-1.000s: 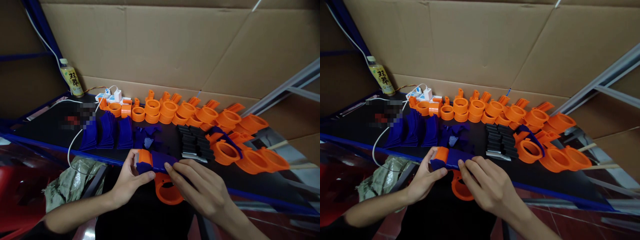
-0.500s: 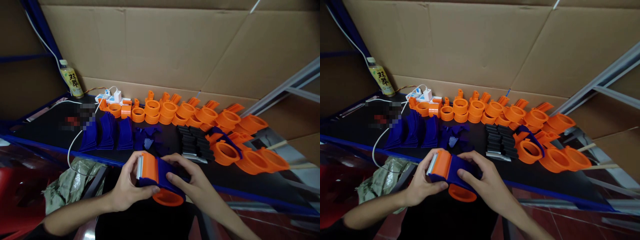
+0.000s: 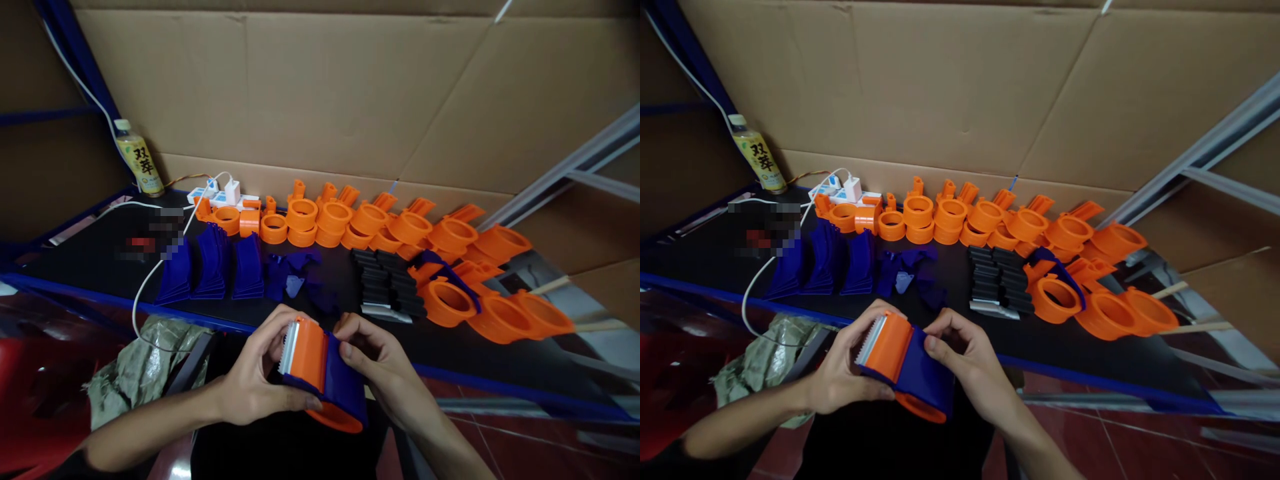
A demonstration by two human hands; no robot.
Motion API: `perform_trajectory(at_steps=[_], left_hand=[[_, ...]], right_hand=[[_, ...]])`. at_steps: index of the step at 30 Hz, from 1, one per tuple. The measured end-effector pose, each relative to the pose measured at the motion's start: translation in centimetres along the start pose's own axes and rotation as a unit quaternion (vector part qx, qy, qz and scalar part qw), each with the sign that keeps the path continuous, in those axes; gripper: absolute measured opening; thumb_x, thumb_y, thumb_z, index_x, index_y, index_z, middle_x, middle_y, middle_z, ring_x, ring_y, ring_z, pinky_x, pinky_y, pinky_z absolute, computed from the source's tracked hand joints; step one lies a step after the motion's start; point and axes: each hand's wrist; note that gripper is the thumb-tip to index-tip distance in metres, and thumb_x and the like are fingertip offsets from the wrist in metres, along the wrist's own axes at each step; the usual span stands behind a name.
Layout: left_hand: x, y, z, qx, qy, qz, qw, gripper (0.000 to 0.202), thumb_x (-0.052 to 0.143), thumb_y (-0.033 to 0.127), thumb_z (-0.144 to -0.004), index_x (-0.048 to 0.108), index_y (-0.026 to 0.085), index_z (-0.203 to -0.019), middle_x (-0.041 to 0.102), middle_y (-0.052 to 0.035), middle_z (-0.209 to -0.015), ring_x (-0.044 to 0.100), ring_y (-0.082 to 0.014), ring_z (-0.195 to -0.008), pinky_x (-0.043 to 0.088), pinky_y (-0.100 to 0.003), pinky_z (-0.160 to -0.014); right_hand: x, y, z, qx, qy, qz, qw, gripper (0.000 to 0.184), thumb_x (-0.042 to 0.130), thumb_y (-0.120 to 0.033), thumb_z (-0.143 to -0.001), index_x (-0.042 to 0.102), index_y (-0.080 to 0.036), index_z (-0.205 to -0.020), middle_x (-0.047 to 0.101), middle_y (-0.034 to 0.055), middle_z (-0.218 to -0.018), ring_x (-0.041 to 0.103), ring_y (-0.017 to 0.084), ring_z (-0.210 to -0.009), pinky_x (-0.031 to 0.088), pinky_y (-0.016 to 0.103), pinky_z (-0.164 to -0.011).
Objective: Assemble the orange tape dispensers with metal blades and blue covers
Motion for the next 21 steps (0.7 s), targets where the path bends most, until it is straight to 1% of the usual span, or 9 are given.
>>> perform_trajectory(at_steps=[4, 8, 12, 16, 19, 21], left_hand=[[-0.6, -0.3, 0.2, 0.004, -0.028, -0.027, 0.999, 0.065, 0.089, 0.027, -0.068, 0.061, 0.029, -0.127, 0.051, -0.0078, -0.120, 0.055, -0.0239, -0.103, 0.050, -0.030, -0.081], [-0.8, -0.4, 0.6, -0.001, -0.070, -0.041, 0.997, 0.070, 0.088, 0.028, -0.069, 0.058, 0.031, -0.133, 0.051, -0.0089, -0.121, 0.056, -0.0256, -0.104, 0.051, -0.031, -0.080], [-0.6, -0.2, 0.8, 0.012, -0.068, -0.056, 0.996, 0.074, 0.088, 0.030, -0.070, 0.055, 0.032, -0.136, 0.048, -0.0102, -0.125, 0.055, -0.0282, -0.109, 0.052, -0.034, -0.081], [-0.7, 0.1, 0.6, 0.025, -0.076, -0.103, 0.991, 0.073, 0.090, 0.032, -0.066, 0.059, 0.029, -0.132, 0.052, -0.0109, -0.121, 0.055, -0.0311, -0.112, 0.053, -0.038, -0.085], [-0.9, -0.1, 0.5, 0.040, -0.075, -0.095, 0.992, 0.074, 0.092, 0.032, -0.064, 0.059, 0.028, -0.131, 0.054, -0.0115, -0.121, 0.057, -0.0315, -0.113, 0.054, -0.042, -0.089], [-0.8, -0.2, 0.4, 0.046, -0.068, -0.085, 0.993, 0.077, 0.093, 0.028, -0.063, 0.058, 0.028, -0.131, 0.056, -0.0121, -0.123, 0.057, -0.0318, -0.116, 0.053, -0.043, -0.093]], right_hand=[[0.1, -0.3, 0.2, 0.010, -0.023, -0.017, 1.000, 0.027, 0.075, -0.042, -0.087, 0.063, -0.019, -0.088, 0.049, -0.0028, -0.077, 0.043, 0.010, -0.068, 0.032, 0.022, -0.060], [0.1, -0.7, 0.7, 0.011, -0.023, -0.028, 0.999, 0.024, 0.076, -0.041, -0.087, 0.066, -0.019, -0.090, 0.051, -0.0022, -0.079, 0.044, 0.010, -0.071, 0.033, 0.022, -0.062], [0.0, -0.8, 1.2, 0.020, -0.027, -0.023, 0.999, 0.020, 0.075, -0.038, -0.088, 0.070, -0.019, -0.091, 0.054, -0.0015, -0.080, 0.045, 0.011, -0.074, 0.034, 0.022, -0.064], [-0.1, -0.7, 1.2, 0.016, -0.039, -0.018, 0.999, 0.019, 0.076, -0.037, -0.087, 0.072, -0.019, -0.092, 0.057, -0.0008, -0.082, 0.048, 0.011, -0.076, 0.035, 0.023, -0.066], [-0.1, -0.7, 1.0, -0.009, -0.036, 0.003, 0.999, 0.019, 0.076, -0.038, -0.087, 0.072, -0.020, -0.090, 0.057, -0.0014, -0.080, 0.049, 0.011, -0.073, 0.037, 0.023, -0.066], [-0.1, -0.8, 0.8, -0.042, -0.013, 0.045, 0.998, 0.019, 0.075, -0.039, -0.087, 0.072, -0.020, -0.088, 0.059, -0.0005, -0.080, 0.051, 0.012, -0.073, 0.039, 0.024, -0.067]])
Point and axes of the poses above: each hand's wrist, its own z-axis away from the middle knuckle, its own x-axis out of the palm, y = z × x
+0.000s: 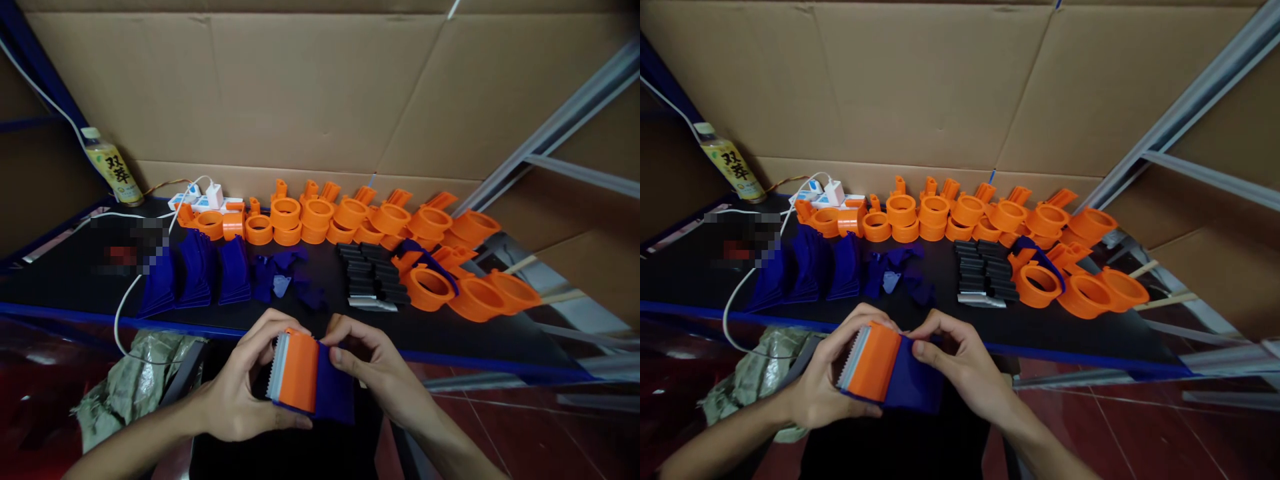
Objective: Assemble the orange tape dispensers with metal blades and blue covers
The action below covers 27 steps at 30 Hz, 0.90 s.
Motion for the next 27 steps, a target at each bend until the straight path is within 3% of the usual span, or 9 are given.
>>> perform_trajectory(at_steps=[4, 7, 11, 14, 16, 19, 22, 25, 27], left_hand=[[0.5, 0.2, -0.2, -0.032, 0.019, 0.044, 0.998, 0.074, 0.091, 0.020, -0.065, 0.058, 0.027, -0.132, 0.059, -0.0133, -0.136, 0.055, -0.0330, -0.129, 0.049, -0.044, -0.103], [0.8, 0.4, -0.5, -0.086, 0.076, 0.106, 0.988, 0.064, 0.087, 0.022, -0.072, 0.058, 0.026, -0.129, 0.064, -0.0114, -0.134, 0.060, -0.0299, -0.125, 0.050, -0.040, -0.102], [1.0, -0.2, -0.9, -0.130, 0.202, 0.165, 0.957, 0.044, 0.082, 0.029, -0.080, 0.060, 0.022, -0.117, 0.068, -0.0063, -0.118, 0.064, -0.0246, -0.115, 0.050, -0.036, -0.100], [1.2, -0.9, -1.0, -0.169, 0.244, 0.201, 0.934, 0.038, 0.079, 0.033, -0.083, 0.059, 0.023, -0.113, 0.066, -0.0024, -0.109, 0.064, -0.0206, -0.108, 0.051, -0.036, -0.098], [1.5, -1.1, -0.9, -0.183, 0.243, 0.210, 0.929, 0.041, 0.080, 0.032, -0.083, 0.057, 0.024, -0.116, 0.066, -0.0011, -0.109, 0.063, -0.0180, -0.103, 0.051, -0.035, -0.097], [1.7, -1.2, -1.0, -0.186, 0.240, 0.208, 0.930, 0.045, 0.081, 0.030, -0.083, 0.056, 0.025, -0.120, 0.065, -0.0004, -0.108, 0.062, -0.0165, -0.100, 0.051, -0.035, -0.098], [1.8, -1.1, -1.1, -0.175, 0.240, 0.216, 0.930, 0.038, 0.078, 0.032, -0.085, 0.059, 0.025, -0.117, 0.066, -0.0005, -0.108, 0.063, -0.0172, -0.103, 0.050, -0.038, -0.101], [1.7, -1.0, -1.3, -0.131, 0.176, 0.253, 0.942, 0.047, 0.079, 0.036, -0.084, 0.061, 0.028, -0.126, 0.063, -0.0057, -0.129, 0.057, -0.0237, -0.125, 0.045, -0.044, -0.110], [1.6, -1.0, -1.4, -0.098, 0.121, 0.262, 0.953, 0.068, 0.084, 0.034, -0.079, 0.055, 0.032, -0.139, 0.056, -0.0082, -0.145, 0.048, -0.0282, -0.139, 0.040, -0.048, -0.116]], right_hand=[[0.1, -0.1, 0.4, -0.083, 0.063, 0.160, 0.982, 0.016, 0.067, -0.036, -0.094, 0.076, -0.024, -0.097, 0.065, 0.0038, -0.091, 0.061, 0.017, -0.086, 0.048, 0.029, -0.078], [0.4, -0.3, 1.9, -0.152, 0.086, 0.312, 0.934, 0.034, 0.054, -0.039, -0.101, 0.067, -0.031, -0.132, 0.065, 0.0086, -0.120, 0.063, 0.023, -0.111, 0.052, 0.036, -0.094], [1.3, -0.1, 4.4, -0.258, 0.063, 0.494, 0.828, 0.087, 0.063, -0.061, -0.090, 0.030, -0.023, -0.161, 0.048, 0.0168, -0.150, 0.051, 0.035, -0.134, 0.049, 0.049, -0.108], [2.2, 0.8, 5.1, -0.299, 0.078, 0.608, 0.731, 0.090, 0.071, -0.042, -0.090, 0.024, -0.017, -0.163, 0.052, 0.0189, -0.148, 0.051, 0.035, -0.135, 0.046, 0.051, -0.112], [2.5, 1.4, 4.9, -0.300, 0.089, 0.645, 0.697, 0.084, 0.066, -0.026, -0.093, 0.022, -0.012, -0.163, 0.054, 0.0211, -0.146, 0.051, 0.033, -0.135, 0.049, 0.048, -0.110], [2.6, 1.8, 4.2, -0.302, 0.092, 0.654, 0.688, 0.080, 0.058, -0.015, -0.093, 0.020, -0.007, -0.163, 0.052, 0.0241, -0.146, 0.050, 0.034, -0.135, 0.054, 0.046, -0.103], [2.3, 1.6, 3.8, -0.304, 0.092, 0.623, 0.715, 0.083, 0.059, -0.015, -0.091, 0.019, -0.011, -0.163, 0.051, 0.0226, -0.146, 0.050, 0.034, -0.134, 0.055, 0.048, -0.101], [1.1, 0.7, 3.7, -0.288, 0.116, 0.576, 0.756, 0.085, 0.063, -0.020, -0.089, 0.023, -0.021, -0.163, 0.051, 0.0186, -0.145, 0.053, 0.035, -0.131, 0.054, 0.051, -0.100], [-0.6, -0.3, 3.5, -0.268, 0.177, 0.568, 0.758, 0.083, 0.066, -0.027, -0.088, 0.028, -0.026, -0.162, 0.051, 0.0173, -0.144, 0.054, 0.037, -0.127, 0.052, 0.054, -0.101]])
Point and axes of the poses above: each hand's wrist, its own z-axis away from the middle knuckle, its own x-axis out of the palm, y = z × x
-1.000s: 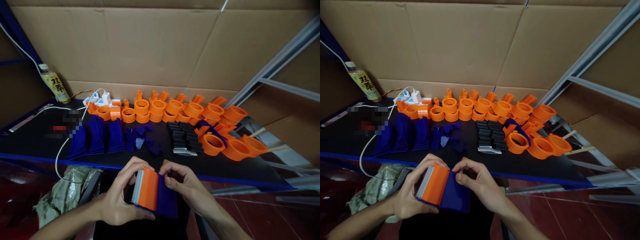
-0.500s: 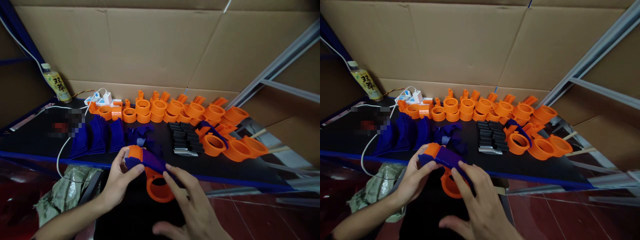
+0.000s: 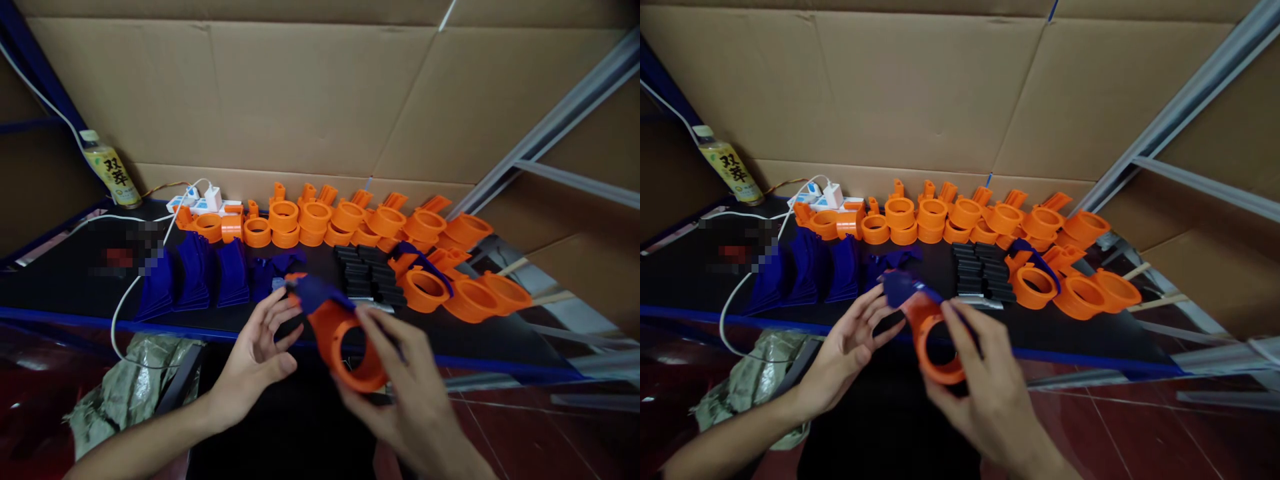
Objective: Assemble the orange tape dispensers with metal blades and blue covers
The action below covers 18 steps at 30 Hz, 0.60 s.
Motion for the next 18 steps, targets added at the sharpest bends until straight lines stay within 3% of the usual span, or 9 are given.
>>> perform_trajectory(at_steps=[2, 5, 7, 10, 13, 18], left_hand=[[-0.1, -0.1, 0.0, -0.006, -0.031, -0.016, 0.999, 0.076, 0.085, 0.028, -0.078, 0.050, 0.034, -0.146, 0.053, -0.0094, -0.150, 0.047, -0.0297, -0.142, 0.037, -0.052, -0.118], [-0.5, -0.3, 0.0, -0.058, -0.050, -0.036, 0.996, 0.054, 0.073, 0.029, -0.089, 0.056, 0.030, -0.141, 0.062, -0.0124, -0.140, 0.057, -0.0302, -0.132, 0.043, -0.054, -0.113], [-0.7, -0.4, 0.0, -0.086, -0.060, -0.037, 0.994, 0.043, 0.068, 0.032, -0.093, 0.062, 0.026, -0.135, 0.067, -0.0136, -0.133, 0.061, -0.0304, -0.126, 0.048, -0.053, -0.108], [-0.8, -0.4, 0.0, -0.113, -0.079, -0.041, 0.990, 0.037, 0.065, 0.035, -0.095, 0.066, 0.022, -0.130, 0.070, -0.0143, -0.126, 0.065, -0.0292, -0.119, 0.053, -0.049, -0.101], [-0.8, -0.3, 0.0, -0.135, -0.090, -0.053, 0.985, 0.035, 0.062, 0.038, -0.097, 0.068, 0.020, -0.126, 0.072, -0.0144, -0.119, 0.068, -0.0276, -0.112, 0.055, -0.046, -0.096], [-0.6, -0.4, 0.2, -0.161, -0.102, -0.067, 0.979, 0.035, 0.060, 0.040, -0.098, 0.068, 0.019, -0.124, 0.073, -0.0142, -0.114, 0.070, -0.0261, -0.105, 0.055, -0.044, -0.093]], right_hand=[[-1.3, 2.3, -0.8, 0.059, 0.050, 0.055, 0.995, 0.080, 0.068, -0.037, -0.088, 0.034, -0.026, -0.160, 0.052, 0.0176, -0.141, 0.055, 0.038, -0.124, 0.049, 0.056, -0.103], [-3.1, 7.3, -2.1, 0.145, 0.099, 0.147, 0.973, 0.077, 0.065, -0.052, -0.088, 0.044, -0.018, -0.154, 0.054, 0.0203, -0.136, 0.054, 0.038, -0.125, 0.045, 0.053, -0.107], [-3.7, 10.8, -2.7, 0.195, 0.099, 0.189, 0.957, 0.078, 0.060, -0.058, -0.088, 0.049, -0.013, -0.150, 0.055, 0.0221, -0.134, 0.052, 0.038, -0.127, 0.043, 0.051, -0.108], [-3.7, 15.0, -3.3, 0.231, 0.044, 0.217, 0.947, 0.078, 0.054, -0.064, -0.088, 0.053, -0.012, -0.146, 0.057, 0.0219, -0.131, 0.051, 0.036, -0.125, 0.042, 0.047, -0.108], [-3.1, 16.9, -3.6, 0.245, -0.001, 0.227, 0.943, 0.077, 0.049, -0.068, -0.089, 0.056, -0.012, -0.142, 0.058, 0.0203, -0.130, 0.051, 0.034, -0.125, 0.042, 0.043, -0.106], [-2.5, 16.8, -3.5, 0.270, -0.030, 0.243, 0.931, 0.078, 0.046, -0.067, -0.092, 0.052, -0.011, -0.146, 0.055, 0.0219, -0.136, 0.049, 0.034, -0.129, 0.042, 0.041, -0.103]])
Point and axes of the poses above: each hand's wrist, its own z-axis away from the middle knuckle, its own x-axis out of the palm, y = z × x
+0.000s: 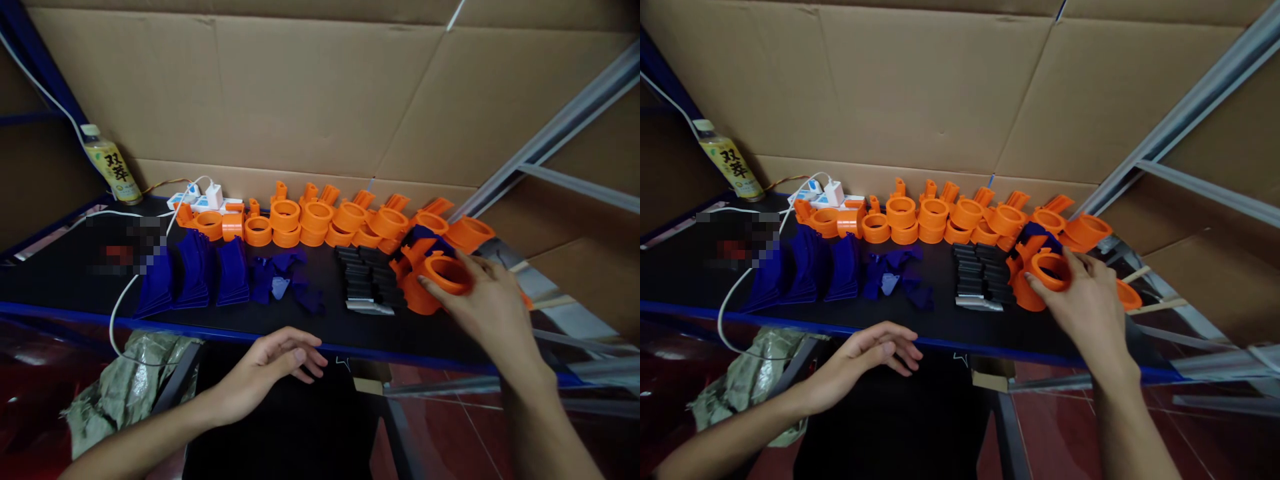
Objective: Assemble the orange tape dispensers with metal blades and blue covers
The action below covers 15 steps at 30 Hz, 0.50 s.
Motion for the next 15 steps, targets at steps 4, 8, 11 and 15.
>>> perform_trajectory(at_steps=[4, 8, 11, 15], left_hand=[[0.02, 0.00, 0.00, 0.000, -0.010, 0.001, 1.000, 0.034, 0.060, 0.040, -0.098, 0.068, 0.018, -0.123, 0.073, -0.0143, -0.112, 0.070, -0.0259, -0.104, 0.055, -0.043, -0.092], [-0.01, 0.11, -0.01, -0.006, -0.020, -0.005, 1.000, 0.032, 0.061, 0.039, -0.098, 0.068, 0.019, -0.121, 0.073, -0.0135, -0.112, 0.070, -0.0249, -0.104, 0.055, -0.040, -0.090], [0.00, 0.15, -0.02, -0.011, -0.024, -0.012, 1.000, 0.031, 0.061, 0.039, -0.097, 0.068, 0.019, -0.121, 0.073, -0.0133, -0.112, 0.070, -0.0249, -0.105, 0.055, -0.040, -0.090], [0.03, 0.12, -0.02, -0.016, -0.026, -0.019, 0.999, 0.032, 0.061, 0.039, -0.097, 0.067, 0.019, -0.122, 0.073, -0.0135, -0.113, 0.070, -0.0252, -0.105, 0.055, -0.040, -0.090]], right_hand=[[0.04, -0.46, 0.25, 0.000, -0.006, -0.002, 1.000, 0.082, 0.048, -0.069, -0.091, 0.045, -0.015, -0.152, 0.054, 0.0213, -0.139, 0.049, 0.036, -0.129, 0.044, 0.043, -0.100], [0.23, -0.58, 0.37, -0.004, -0.008, -0.011, 1.000, 0.083, 0.051, -0.069, -0.090, 0.041, -0.016, -0.154, 0.052, 0.0224, -0.140, 0.048, 0.036, -0.130, 0.044, 0.044, -0.101], [0.37, -0.62, 0.53, 0.007, -0.023, -0.018, 1.000, 0.082, 0.051, -0.069, -0.091, 0.041, -0.017, -0.155, 0.053, 0.0225, -0.138, 0.050, 0.037, -0.128, 0.045, 0.045, -0.100], [0.67, -0.80, 0.71, 0.006, -0.010, -0.043, 0.999, 0.081, 0.052, -0.066, -0.091, 0.040, -0.017, -0.155, 0.054, 0.0214, -0.135, 0.053, 0.035, -0.127, 0.046, 0.043, -0.101]])
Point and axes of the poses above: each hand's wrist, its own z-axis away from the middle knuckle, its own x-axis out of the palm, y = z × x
